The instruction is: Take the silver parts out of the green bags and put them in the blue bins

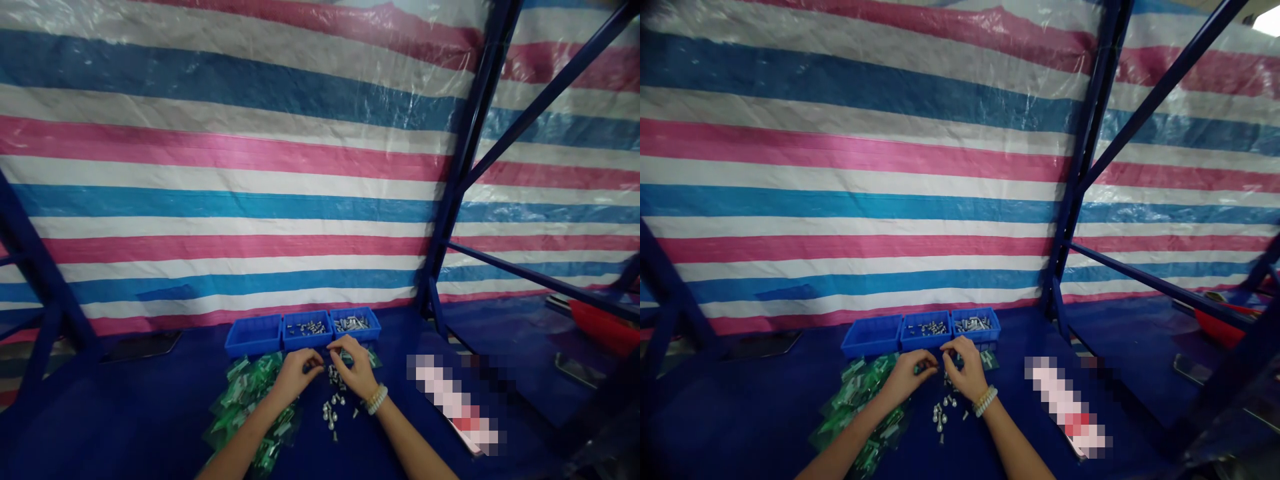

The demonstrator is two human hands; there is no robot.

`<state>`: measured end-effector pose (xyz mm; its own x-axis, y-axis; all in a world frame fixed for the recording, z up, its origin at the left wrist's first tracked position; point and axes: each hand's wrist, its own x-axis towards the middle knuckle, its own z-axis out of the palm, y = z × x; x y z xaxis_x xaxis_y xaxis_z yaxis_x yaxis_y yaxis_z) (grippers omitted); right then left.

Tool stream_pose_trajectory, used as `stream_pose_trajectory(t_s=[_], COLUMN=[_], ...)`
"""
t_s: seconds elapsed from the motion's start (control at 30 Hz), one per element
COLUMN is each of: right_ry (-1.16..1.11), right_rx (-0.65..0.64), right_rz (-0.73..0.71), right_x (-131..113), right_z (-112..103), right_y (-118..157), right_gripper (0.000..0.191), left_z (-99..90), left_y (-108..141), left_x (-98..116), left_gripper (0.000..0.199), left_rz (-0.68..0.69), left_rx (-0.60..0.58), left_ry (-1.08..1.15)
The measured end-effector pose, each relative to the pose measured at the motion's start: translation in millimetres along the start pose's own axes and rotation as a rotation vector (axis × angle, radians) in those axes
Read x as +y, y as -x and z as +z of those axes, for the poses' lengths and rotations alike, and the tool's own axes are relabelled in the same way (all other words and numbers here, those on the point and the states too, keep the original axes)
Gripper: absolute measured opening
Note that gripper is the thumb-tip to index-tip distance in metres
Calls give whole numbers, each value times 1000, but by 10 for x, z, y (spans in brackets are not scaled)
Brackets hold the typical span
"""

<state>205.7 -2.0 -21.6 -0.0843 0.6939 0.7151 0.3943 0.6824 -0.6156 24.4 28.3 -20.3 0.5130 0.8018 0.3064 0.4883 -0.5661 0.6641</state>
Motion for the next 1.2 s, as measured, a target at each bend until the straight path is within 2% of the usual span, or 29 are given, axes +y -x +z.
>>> stream_pose_trajectory(t_s=[0.1,0.2,0.37,0.63,0.77,0.93,1.03,1.13,1.2], right_ry=[-73,-101,-64,-34,-23,-55,-63,-52,-39], right_rx=[-101,-138,-116,-20,-15,-146,-144,-61,-15], right_rz=[-1,-27,-56,-26,8,13,30,70,93], right_x=[41,47,0,-71,-77,-96,-83,-42,-13], right_z=[55,89,66,28,61,98,82,44,21], right_y=[14,21,5,-20,-3,20,13,-9,-23], right_gripper=[36,33,12,7,13,22,23,23,23], left_z=[-70,-117,-128,-59,-24,-58,-169,-316,-379], left_y=[14,30,42,52,62,54,-103,-355,-474], left_x=[-1,33,99,160,220,246,201,102,29], left_gripper=[11,16,17,23,17,14,11,10,16], left_rz=[-80,-118,-142,-99,-78,2,76,97,81], left_rx=[143,161,131,172,228,266,331,400,416], left_ry=[326,495,527,571,514,388,214,-3,-68])
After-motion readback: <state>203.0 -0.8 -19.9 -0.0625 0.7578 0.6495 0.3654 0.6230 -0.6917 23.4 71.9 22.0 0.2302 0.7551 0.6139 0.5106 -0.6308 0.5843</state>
